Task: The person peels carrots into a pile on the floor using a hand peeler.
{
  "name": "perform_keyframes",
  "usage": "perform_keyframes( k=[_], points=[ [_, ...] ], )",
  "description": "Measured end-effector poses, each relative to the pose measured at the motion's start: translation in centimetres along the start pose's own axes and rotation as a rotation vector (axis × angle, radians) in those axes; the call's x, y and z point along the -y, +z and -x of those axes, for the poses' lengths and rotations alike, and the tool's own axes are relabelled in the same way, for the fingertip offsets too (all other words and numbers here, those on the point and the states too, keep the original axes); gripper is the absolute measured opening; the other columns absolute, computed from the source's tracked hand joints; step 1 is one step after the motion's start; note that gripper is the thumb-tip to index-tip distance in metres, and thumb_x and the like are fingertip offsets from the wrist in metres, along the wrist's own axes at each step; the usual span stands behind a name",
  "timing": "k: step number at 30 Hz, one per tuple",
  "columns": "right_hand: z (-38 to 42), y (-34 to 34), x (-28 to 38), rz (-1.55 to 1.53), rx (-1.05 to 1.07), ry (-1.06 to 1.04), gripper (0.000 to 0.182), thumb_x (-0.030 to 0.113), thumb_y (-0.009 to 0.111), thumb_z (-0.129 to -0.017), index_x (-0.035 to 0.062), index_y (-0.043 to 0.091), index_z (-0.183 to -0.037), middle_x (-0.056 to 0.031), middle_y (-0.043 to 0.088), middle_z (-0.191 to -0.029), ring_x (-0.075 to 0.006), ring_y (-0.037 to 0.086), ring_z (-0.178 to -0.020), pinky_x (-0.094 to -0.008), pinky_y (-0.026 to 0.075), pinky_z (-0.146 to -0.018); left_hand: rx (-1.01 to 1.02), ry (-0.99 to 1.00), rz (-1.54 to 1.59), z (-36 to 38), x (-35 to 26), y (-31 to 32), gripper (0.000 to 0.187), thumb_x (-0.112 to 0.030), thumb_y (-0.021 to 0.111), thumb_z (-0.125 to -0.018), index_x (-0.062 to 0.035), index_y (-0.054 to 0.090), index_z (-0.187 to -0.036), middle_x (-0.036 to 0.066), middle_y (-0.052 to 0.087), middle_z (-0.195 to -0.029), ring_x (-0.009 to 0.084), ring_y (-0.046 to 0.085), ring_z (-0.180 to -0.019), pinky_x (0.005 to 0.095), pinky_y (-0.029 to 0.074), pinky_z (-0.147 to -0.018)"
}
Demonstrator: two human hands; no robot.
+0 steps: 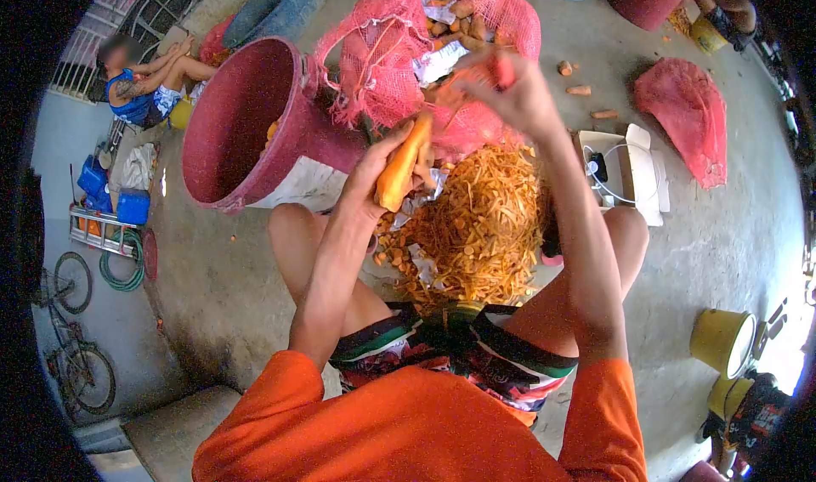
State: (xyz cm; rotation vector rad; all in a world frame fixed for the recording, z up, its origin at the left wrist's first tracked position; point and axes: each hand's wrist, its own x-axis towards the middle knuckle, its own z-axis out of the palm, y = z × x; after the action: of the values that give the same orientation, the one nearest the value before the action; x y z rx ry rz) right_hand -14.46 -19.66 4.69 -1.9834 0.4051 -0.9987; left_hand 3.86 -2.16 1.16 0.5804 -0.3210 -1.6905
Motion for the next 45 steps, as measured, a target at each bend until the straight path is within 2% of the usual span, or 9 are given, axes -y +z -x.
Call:
perform_keyframes(
  k=[13,17,23,27,32,36,39,42,45],
  points=[
    [-0.3,-0.7,1.7,0.016,-0.028,0.029,0.02,0.006,0.079,-0.085,0.0009,0.072,-0.103,-0.0087,0.075,-0.098,-0.0173,0.072,-0.087,-0.0317,0.058,-0.08,-0.09,0.016,-0.074,0.3,-0.4,0.9,0.028,-0.027,0.058,-0.104,-0.01,0.057,-0.125,0.003,0.066,-0.103,0.0102,0.064,-0.081,0.0238,0.055,-0.066],
    [1.8,3.7,7.6,-0.074,0.325,-0.185,0.021,0.003,0.082,-0.082,0.0042,0.075,-0.102,-0.0088,0.075,-0.097,-0.0178,0.07,-0.092,-0.0313,0.055,-0.081,-0.141,0.174,-0.157,-0.2,-0.3,2.3,0.03,-0.029,0.058,-0.103,-0.0114,0.057,-0.127,0.003,0.066,-0.101,0.012,0.066,-0.081,0.0255,0.056,-0.063],
    [-0.7,-0.6,1.2,-0.051,-0.08,-0.001,0.022,0.006,0.079,-0.086,0.0016,0.072,-0.106,-0.0093,0.075,-0.1,-0.0158,0.069,-0.088,-0.0322,0.057,-0.083,-0.148,0.052,-0.111,0.5,-0.3,1.4,0.031,-0.027,0.056,-0.104,-0.01,0.056,-0.13,0.004,0.065,-0.098,0.0131,0.066,-0.08,0.0268,0.056,-0.062],
    [1.9,3.0,7.2,0.034,0.281,-0.218,0.023,0.006,0.082,-0.083,0.0036,0.074,-0.105,-0.0078,0.076,-0.1,-0.0155,0.07,-0.091,-0.0305,0.056,-0.084,-0.256,0.139,-0.104,0.4,-0.6,4.8,0.027,-0.026,0.055,-0.105,-0.0101,0.057,-0.127,0.005,0.065,-0.102,0.0134,0.066,-0.083,0.027,0.055,-0.061],
    [0.0,-0.2,0.5,-0.065,-0.062,0.018,0.02,0.006,0.079,-0.086,0.0012,0.073,-0.104,-0.007,0.076,-0.099,-0.0142,0.071,-0.089,-0.0293,0.058,-0.078,-0.111,0.109,-0.18,0.5,0.0,1.2,0.027,-0.028,0.057,-0.104,-0.0115,0.058,-0.125,0.003,0.065,-0.096,0.0114,0.064,-0.08,0.0268,0.055,-0.062],
    [1.3,2.4,5.7,-0.052,0.182,-0.161,0.023,0.007,0.082,-0.083,0.002,0.074,-0.104,-0.0068,0.076,-0.098,-0.0156,0.07,-0.091,-0.034,0.058,-0.08,-0.158,0.173,-0.061,-0.3,0.1,1.6,0.036,-0.028,0.06,-0.103,-0.0058,0.057,-0.13,0.01,0.064,-0.112,0.0152,0.066,-0.089,0.0286,0.059,-0.069],
    [1.7,3.4,4.5,-0.068,0.244,-0.141,0.03,0.009,0.085,-0.08,0.0055,0.074,-0.107,-0.0081,0.075,-0.097,-0.0173,0.07,-0.094,-0.0357,0.057,-0.082,0.414,0.077,0.201,-1.1,0.1,-2.2,0.041,-0.027,0.062,-0.101,-0.0037,0.056,-0.134,0.011,0.065,-0.12,0.0212,0.07,-0.1,0.0362,0.062,-0.079],
    [1.2,3.1,4.9,-0.216,0.274,0.192,0.027,0.008,0.084,-0.081,0.0052,0.073,-0.105,-0.009,0.075,-0.1,-0.019,0.07,-0.093,-0.0361,0.057,-0.084,-0.122,0.158,-0.078,-1.3,-0.7,1.7,0.032,-0.027,0.058,-0.104,-0.0082,0.057,-0.13,0.006,0.066,-0.109,0.016,0.069,-0.087,0.0299,0.06,-0.068],
    [1.0,3.6,5.5,-0.073,0.21,-0.05,0.025,0.007,0.083,-0.082,0.003,0.072,-0.105,-0.0091,0.075,-0.097,-0.0187,0.071,-0.089,-0.0353,0.057,-0.081,-0.022,0.093,-0.008,-0.9,-1.5,1.7,0.036,-0.026,0.058,-0.104,-0.0085,0.055,-0.135,0.007,0.067,-0.113,0.017,0.07,-0.088,0.03,0.06,-0.068]
  ],
)
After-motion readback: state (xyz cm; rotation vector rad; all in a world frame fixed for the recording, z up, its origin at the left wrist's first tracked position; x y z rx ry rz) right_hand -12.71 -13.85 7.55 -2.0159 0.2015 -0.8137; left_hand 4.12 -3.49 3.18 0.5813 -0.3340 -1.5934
